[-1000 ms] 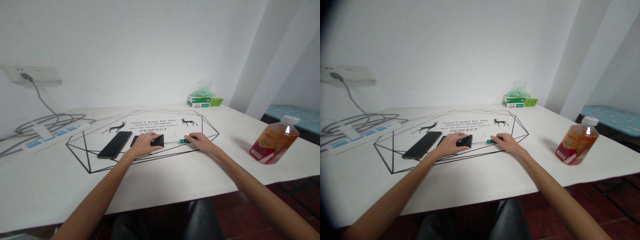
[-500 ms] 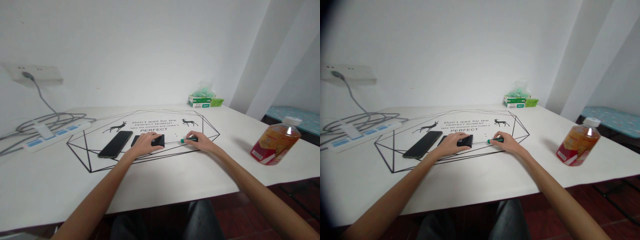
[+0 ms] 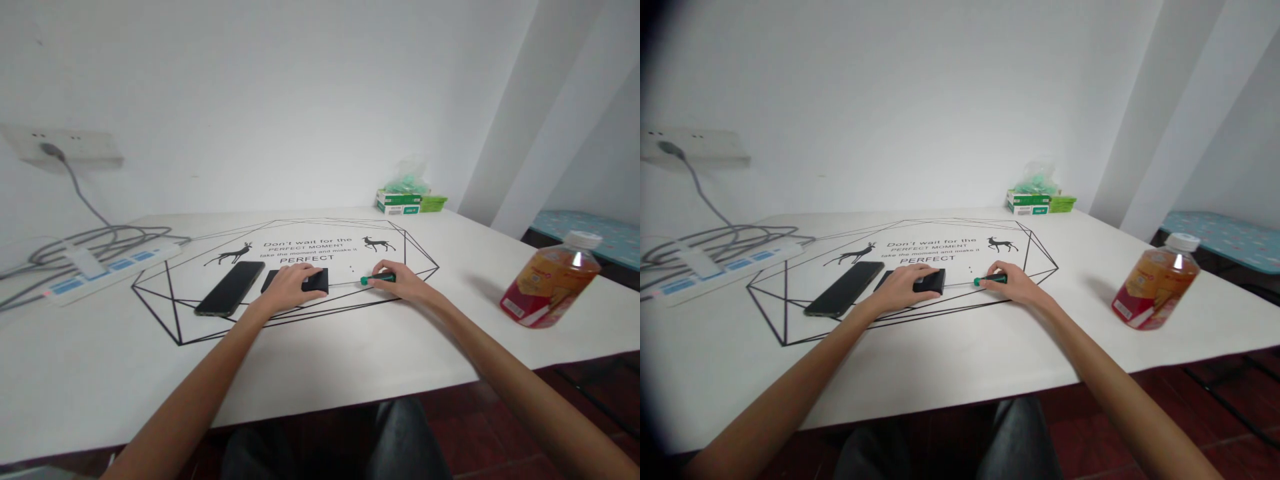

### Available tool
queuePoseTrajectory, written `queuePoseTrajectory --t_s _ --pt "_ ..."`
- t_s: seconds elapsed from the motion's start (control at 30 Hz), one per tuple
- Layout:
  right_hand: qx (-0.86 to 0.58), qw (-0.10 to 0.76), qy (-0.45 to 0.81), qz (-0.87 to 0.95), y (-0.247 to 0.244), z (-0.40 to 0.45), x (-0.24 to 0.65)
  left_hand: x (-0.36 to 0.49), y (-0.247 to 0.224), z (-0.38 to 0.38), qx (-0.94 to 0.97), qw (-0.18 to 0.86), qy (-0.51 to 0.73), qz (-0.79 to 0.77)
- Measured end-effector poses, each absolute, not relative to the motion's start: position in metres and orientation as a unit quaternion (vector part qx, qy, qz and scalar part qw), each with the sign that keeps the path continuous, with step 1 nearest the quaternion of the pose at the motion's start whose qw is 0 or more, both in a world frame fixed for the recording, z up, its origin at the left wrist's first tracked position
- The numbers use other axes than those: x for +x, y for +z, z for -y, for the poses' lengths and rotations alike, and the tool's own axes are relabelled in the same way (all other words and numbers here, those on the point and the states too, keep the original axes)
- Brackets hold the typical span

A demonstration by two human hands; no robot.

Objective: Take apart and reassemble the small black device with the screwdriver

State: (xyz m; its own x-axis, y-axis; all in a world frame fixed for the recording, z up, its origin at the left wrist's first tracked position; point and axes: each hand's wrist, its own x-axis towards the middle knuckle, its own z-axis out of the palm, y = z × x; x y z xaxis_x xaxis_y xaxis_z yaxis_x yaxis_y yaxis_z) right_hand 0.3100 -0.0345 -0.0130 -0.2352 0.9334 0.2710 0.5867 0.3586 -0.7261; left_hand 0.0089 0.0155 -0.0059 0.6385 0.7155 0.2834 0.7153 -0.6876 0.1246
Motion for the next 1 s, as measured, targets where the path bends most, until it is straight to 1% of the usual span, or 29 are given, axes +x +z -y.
queuePoseTrajectory --t_s 0.07,0.13,0.23,0.3,0.47,0.5,0.6,0.67,0.73,0.8,0.93,1.0 --pt "-0.521 0.353 0.288 0.722 -0.0123 0.0364 0.3099 0.0089 -0.0053 -0.0151 0.906 0.001 0.156 -0.395" --pt "-0.534 0.334 0.289 0.720 -0.0117 0.0379 0.3095 0.0091 -0.0044 -0.0143 0.906 0.001 0.154 -0.395" --pt "-0.541 0.310 0.209 0.753 -0.0113 0.0381 0.3081 0.0097 -0.0032 -0.0128 0.905 0.001 0.153 -0.397" --pt "-0.539 0.311 0.184 0.761 -0.0113 0.0376 0.3074 0.0102 -0.0027 -0.0122 0.904 0.001 0.152 -0.399" --pt "-0.503 0.348 0.301 0.732 -0.0117 0.0374 0.3101 0.0110 -0.0024 -0.0125 0.904 0.001 0.149 -0.401" --pt "-0.504 0.354 0.309 0.725 -0.0119 0.0373 0.3110 0.0111 -0.0025 -0.0127 0.904 0.001 0.149 -0.401" --pt "-0.526 0.352 0.249 0.733 -0.0121 0.0366 0.3123 0.0110 -0.0030 -0.0133 0.904 0.000 0.152 -0.400" --pt "-0.542 0.324 0.188 0.752 -0.0120 0.0362 0.3115 0.0111 -0.0030 -0.0133 0.904 0.000 0.154 -0.398" --pt "-0.556 0.298 0.162 0.759 -0.0117 0.0362 0.3099 0.0113 -0.0026 -0.0130 0.903 0.002 0.152 -0.402" --pt "-0.550 0.306 0.175 0.757 -0.0112 0.0368 0.3083 0.0116 -0.0022 -0.0125 0.902 0.003 0.152 -0.405" --pt "-0.512 0.349 0.258 0.742 -0.0087 0.0398 0.3077 0.0117 -0.0022 -0.0124 0.901 0.008 0.154 -0.406" --pt "-0.522 0.348 0.290 0.723 -0.0065 0.0424 0.3079 0.0115 -0.0023 -0.0126 0.901 0.009 0.153 -0.406"
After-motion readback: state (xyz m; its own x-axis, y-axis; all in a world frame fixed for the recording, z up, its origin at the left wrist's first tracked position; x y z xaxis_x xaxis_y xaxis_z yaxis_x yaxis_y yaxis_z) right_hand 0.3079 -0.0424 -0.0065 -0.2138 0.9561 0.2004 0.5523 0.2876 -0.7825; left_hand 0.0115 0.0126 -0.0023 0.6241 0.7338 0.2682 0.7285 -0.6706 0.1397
